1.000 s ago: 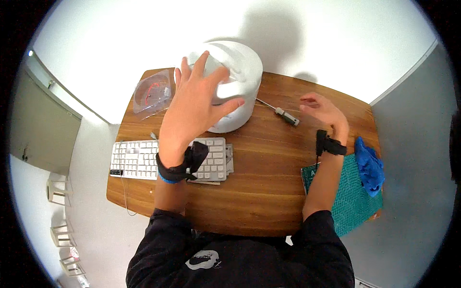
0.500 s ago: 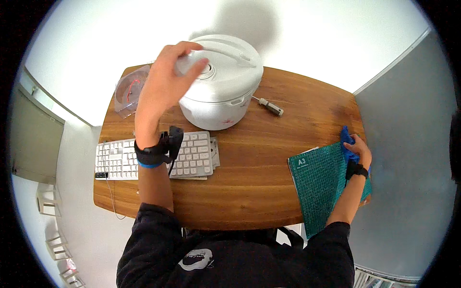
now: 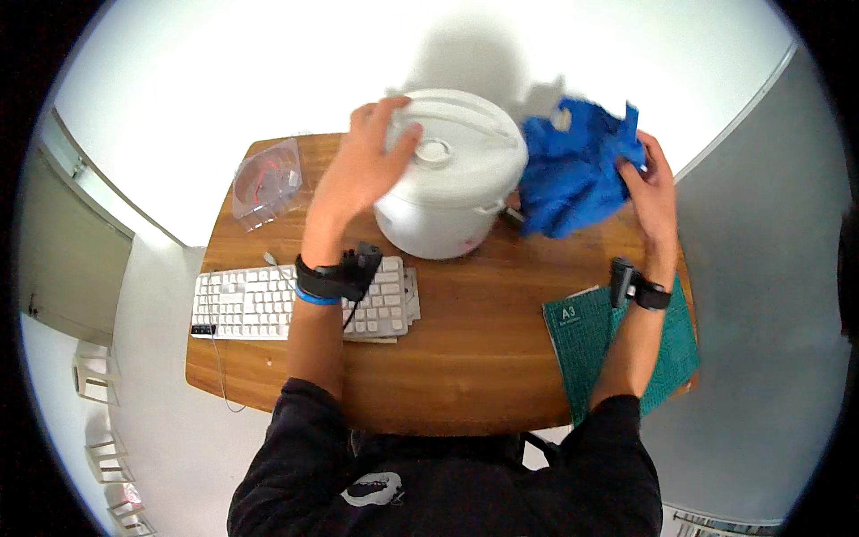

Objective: The person disassembles a white keyboard, removes the keycaps and internal frame, then reassembles it by placing the frame back and reattaching the keycaps. They then wipe a white rice cooker with a blue cloth.

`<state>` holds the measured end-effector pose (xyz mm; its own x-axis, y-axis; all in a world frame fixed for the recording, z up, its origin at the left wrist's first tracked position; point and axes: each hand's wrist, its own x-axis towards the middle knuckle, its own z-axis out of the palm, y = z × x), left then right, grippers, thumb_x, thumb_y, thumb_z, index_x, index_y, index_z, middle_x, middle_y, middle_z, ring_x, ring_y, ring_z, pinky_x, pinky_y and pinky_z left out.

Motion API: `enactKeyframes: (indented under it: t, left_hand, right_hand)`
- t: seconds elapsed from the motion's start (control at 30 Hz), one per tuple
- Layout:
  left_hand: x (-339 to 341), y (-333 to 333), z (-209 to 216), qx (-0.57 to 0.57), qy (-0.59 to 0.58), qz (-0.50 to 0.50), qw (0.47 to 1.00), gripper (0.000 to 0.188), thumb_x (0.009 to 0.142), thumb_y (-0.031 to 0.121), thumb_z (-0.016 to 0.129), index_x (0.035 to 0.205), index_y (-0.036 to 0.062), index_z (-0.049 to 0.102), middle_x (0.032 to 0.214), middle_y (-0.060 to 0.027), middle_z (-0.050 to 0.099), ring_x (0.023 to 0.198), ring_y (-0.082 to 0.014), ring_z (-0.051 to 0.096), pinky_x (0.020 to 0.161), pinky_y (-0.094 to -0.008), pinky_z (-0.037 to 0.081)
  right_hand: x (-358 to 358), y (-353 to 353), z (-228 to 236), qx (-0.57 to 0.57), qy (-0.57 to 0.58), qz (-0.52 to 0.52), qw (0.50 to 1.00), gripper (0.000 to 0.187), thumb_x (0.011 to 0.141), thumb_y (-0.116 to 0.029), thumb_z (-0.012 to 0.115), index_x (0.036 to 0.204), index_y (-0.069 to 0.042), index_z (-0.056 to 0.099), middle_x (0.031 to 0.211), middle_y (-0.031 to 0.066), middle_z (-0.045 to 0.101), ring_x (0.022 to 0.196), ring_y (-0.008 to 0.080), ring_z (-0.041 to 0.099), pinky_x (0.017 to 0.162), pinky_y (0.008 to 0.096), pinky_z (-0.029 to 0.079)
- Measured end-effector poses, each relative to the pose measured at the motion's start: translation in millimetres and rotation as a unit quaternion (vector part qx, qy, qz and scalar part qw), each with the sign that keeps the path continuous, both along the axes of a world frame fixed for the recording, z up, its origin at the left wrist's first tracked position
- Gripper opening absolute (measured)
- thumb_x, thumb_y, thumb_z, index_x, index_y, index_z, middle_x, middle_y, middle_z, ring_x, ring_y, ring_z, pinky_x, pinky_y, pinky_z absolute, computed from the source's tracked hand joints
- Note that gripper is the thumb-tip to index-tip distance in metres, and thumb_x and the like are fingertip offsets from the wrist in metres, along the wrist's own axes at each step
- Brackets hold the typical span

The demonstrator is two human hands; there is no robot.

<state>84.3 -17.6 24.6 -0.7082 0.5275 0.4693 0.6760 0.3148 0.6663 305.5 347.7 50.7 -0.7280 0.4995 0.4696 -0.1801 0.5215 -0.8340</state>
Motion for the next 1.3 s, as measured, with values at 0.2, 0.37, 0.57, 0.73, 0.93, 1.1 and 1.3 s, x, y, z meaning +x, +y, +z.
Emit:
enactKeyframes:
  t: [0.2,0.37,0.57,0.73,0.93,1.1,1.3]
  left_hand:
    - [20.3,12.4,19.0,-0.082,-0.031,-0.021,0.996,0.063,0.117,0.041,0.060,0.169,0.0088,0.047,0.170,-0.0285,0.044,0.150,-0.0453,0.058,0.123,-0.0489,0.049]
    - [6.4,2.1,16.5,-0.093,-0.054,-0.064,0.992,0.065,0.116,0.040,0.059,0.169,0.0065,0.045,0.172,-0.0247,0.045,0.146,-0.0432,0.061,0.122,-0.0482,0.050]
    - [8.3,3.8,18.2,-0.097,-0.081,-0.057,0.990,0.065,0.114,0.037,0.058,0.169,0.0051,0.044,0.171,-0.0235,0.047,0.145,-0.0411,0.062,0.122,-0.0483,0.050]
    - [-0.1,3.7,15.3,-0.091,-0.052,-0.073,0.992,0.069,0.112,0.039,0.059,0.169,0.0028,0.045,0.172,-0.0251,0.045,0.114,-0.0407,0.077,0.112,-0.0484,0.055]
    - [-5.8,4.9,15.2,-0.079,-0.058,-0.113,0.989,0.062,0.113,0.032,0.057,0.168,0.0062,0.047,0.169,-0.0220,0.051,0.139,-0.0377,0.065,0.120,-0.0461,0.049]
    - [-10.1,3.1,13.8,-0.071,-0.074,-0.133,0.986,0.059,0.113,0.023,0.057,0.170,0.0081,0.047,0.165,-0.0204,0.057,0.149,-0.0340,0.057,0.125,-0.0427,0.045]
    - [-11.5,4.7,14.6,-0.069,-0.073,-0.132,0.986,0.057,0.113,0.023,0.055,0.169,0.0098,0.050,0.164,-0.0199,0.058,0.150,-0.0348,0.057,0.127,-0.0428,0.044]
  right_hand:
    - [-114.0,-50.1,-25.0,-0.153,0.038,0.117,0.980,0.053,0.110,-0.028,0.078,0.156,-0.007,0.060,0.136,0.0139,0.074,0.120,0.0198,0.069,0.106,0.0352,0.057]
    - [-124.4,-50.8,-63.0,-0.376,-0.082,0.133,0.913,0.074,0.117,-0.050,0.062,0.169,0.000,0.050,0.158,0.0182,0.066,0.137,0.0294,0.067,0.120,0.0411,0.053]
    - [-125.6,-40.7,-80.1,-0.229,-0.228,0.113,0.940,0.108,0.112,-0.080,0.043,0.178,0.004,0.027,0.180,0.0274,0.039,0.165,0.0370,0.042,0.130,0.0457,0.044]
    - [-120.6,-48.9,-61.2,-0.267,-0.212,0.118,0.933,0.110,0.112,-0.081,0.044,0.181,0.000,0.020,0.186,0.0266,0.027,0.172,0.0360,0.029,0.136,0.0427,0.034]
    - [-99.7,-61.1,-32.2,-0.113,-0.150,0.081,0.979,0.099,0.117,-0.076,0.036,0.175,0.005,0.034,0.176,0.0268,0.045,0.161,0.0349,0.046,0.133,0.0419,0.038]
    - [-71.5,-84.7,3.3,0.092,-0.033,0.222,0.970,0.059,0.125,-0.052,0.039,0.155,-0.009,0.067,0.147,0.0142,0.068,0.139,0.0286,0.062,0.124,0.0397,0.044]
    - [-77.9,-87.3,2.1,0.178,-0.029,0.199,0.963,0.046,0.124,-0.043,0.050,0.152,-0.013,0.071,0.137,0.0111,0.071,0.133,0.0259,0.063,0.121,0.0391,0.045]
